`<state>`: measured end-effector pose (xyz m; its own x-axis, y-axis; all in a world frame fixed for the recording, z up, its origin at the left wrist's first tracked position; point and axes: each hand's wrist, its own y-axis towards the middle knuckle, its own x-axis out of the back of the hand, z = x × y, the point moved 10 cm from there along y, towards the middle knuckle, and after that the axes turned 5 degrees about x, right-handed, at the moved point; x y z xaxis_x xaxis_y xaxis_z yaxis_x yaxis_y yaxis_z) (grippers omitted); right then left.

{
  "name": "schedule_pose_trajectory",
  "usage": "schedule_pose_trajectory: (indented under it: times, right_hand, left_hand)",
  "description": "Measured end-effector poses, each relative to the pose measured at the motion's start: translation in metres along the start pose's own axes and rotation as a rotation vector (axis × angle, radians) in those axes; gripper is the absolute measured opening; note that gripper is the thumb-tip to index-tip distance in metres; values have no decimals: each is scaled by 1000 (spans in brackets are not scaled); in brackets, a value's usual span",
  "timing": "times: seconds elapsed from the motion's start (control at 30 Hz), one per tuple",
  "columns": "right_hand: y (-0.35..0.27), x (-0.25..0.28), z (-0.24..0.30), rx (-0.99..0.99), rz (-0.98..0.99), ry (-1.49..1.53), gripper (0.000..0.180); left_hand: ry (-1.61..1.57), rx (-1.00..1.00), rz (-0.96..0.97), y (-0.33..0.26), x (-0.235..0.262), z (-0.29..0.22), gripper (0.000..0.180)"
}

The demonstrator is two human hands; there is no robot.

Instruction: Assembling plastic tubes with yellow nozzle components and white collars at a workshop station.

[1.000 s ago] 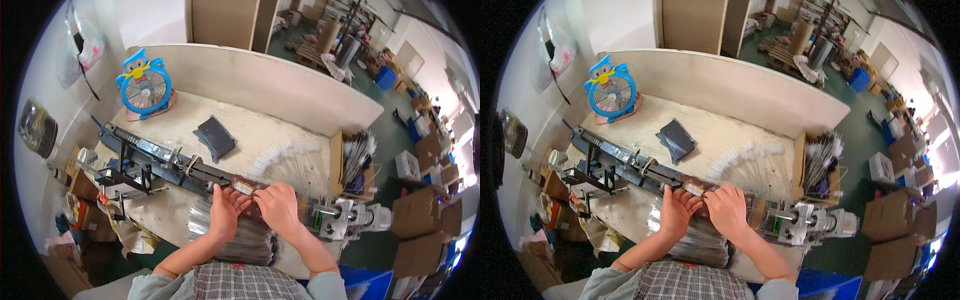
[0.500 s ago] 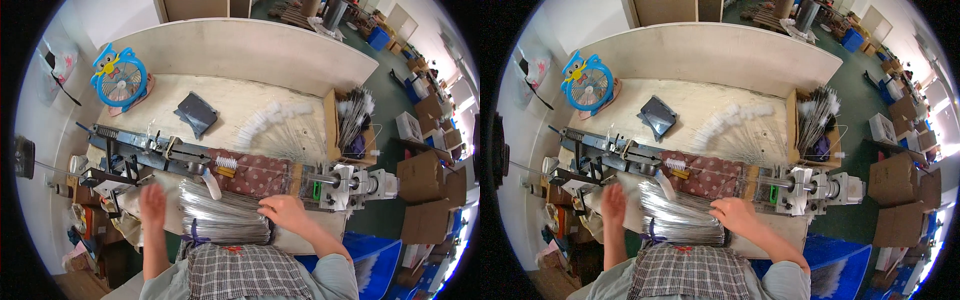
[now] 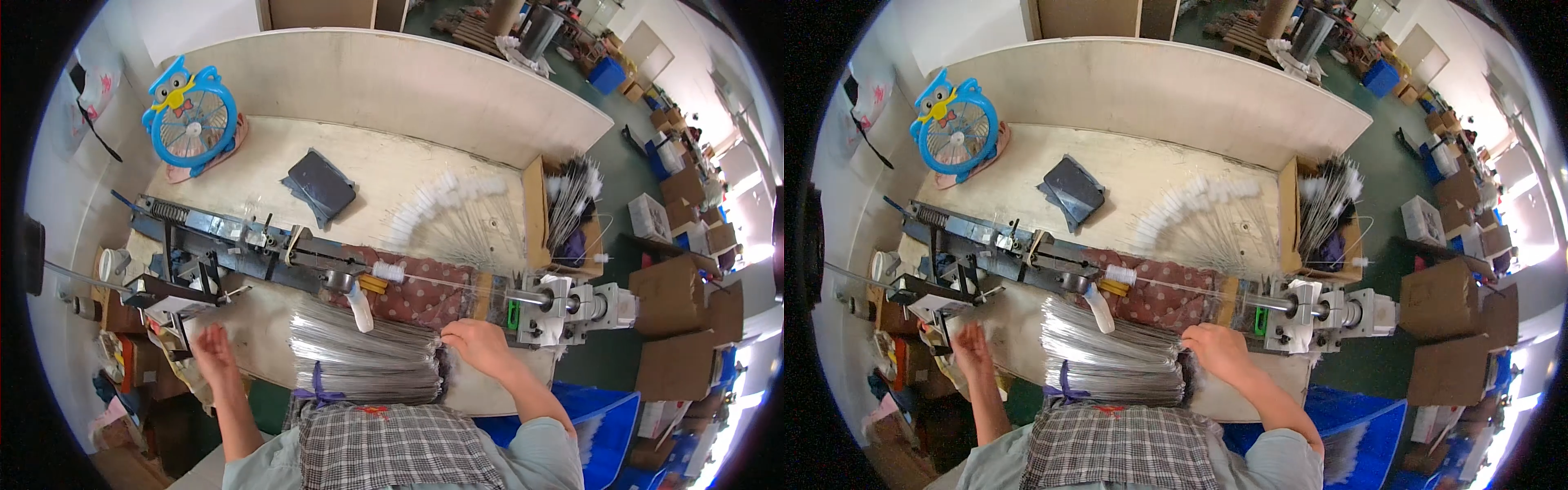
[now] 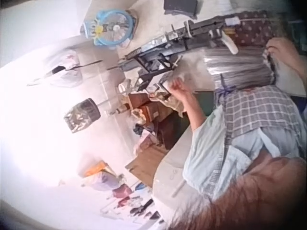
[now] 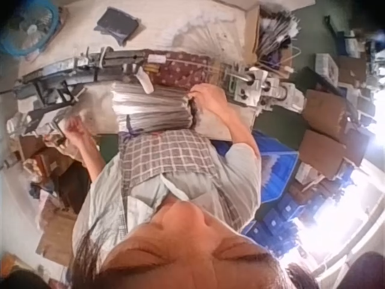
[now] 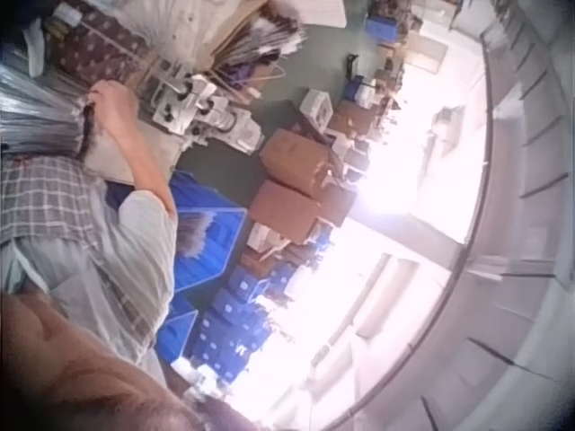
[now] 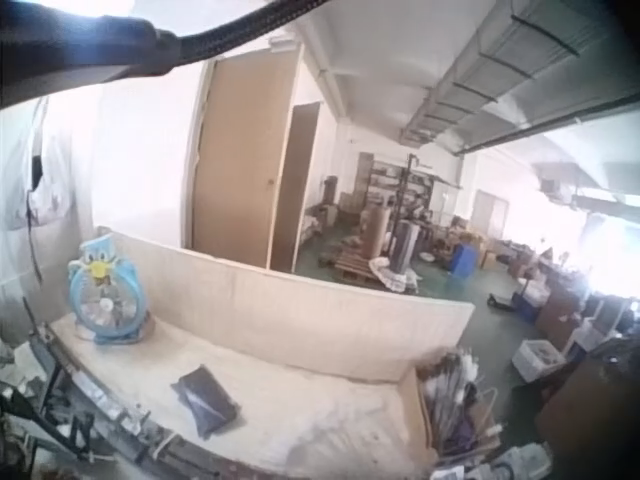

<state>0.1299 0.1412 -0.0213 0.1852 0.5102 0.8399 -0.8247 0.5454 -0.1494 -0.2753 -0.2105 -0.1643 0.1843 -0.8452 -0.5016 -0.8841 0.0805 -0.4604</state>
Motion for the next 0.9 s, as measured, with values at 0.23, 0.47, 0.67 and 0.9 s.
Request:
schedule_pose_trajectory:
  times: [0.23,0.47,0.67,0.9]
  right_hand:
    - [1,3,-8,-39,-83,-9,14]
    - [-6,11,7,83,-155,-224,18]
    - [-2,27,28,105,-214,-354,15]
    - [-21,167,41,74,-472,-695,23]
  left_hand:
    - [273,512,597,-185,-195,134,30]
    - [460,751,557,-265,-246,170,15]
    - [23,1197,757,-271,-275,95,39]
    - [564,553,1023,-264,-247,100,23]
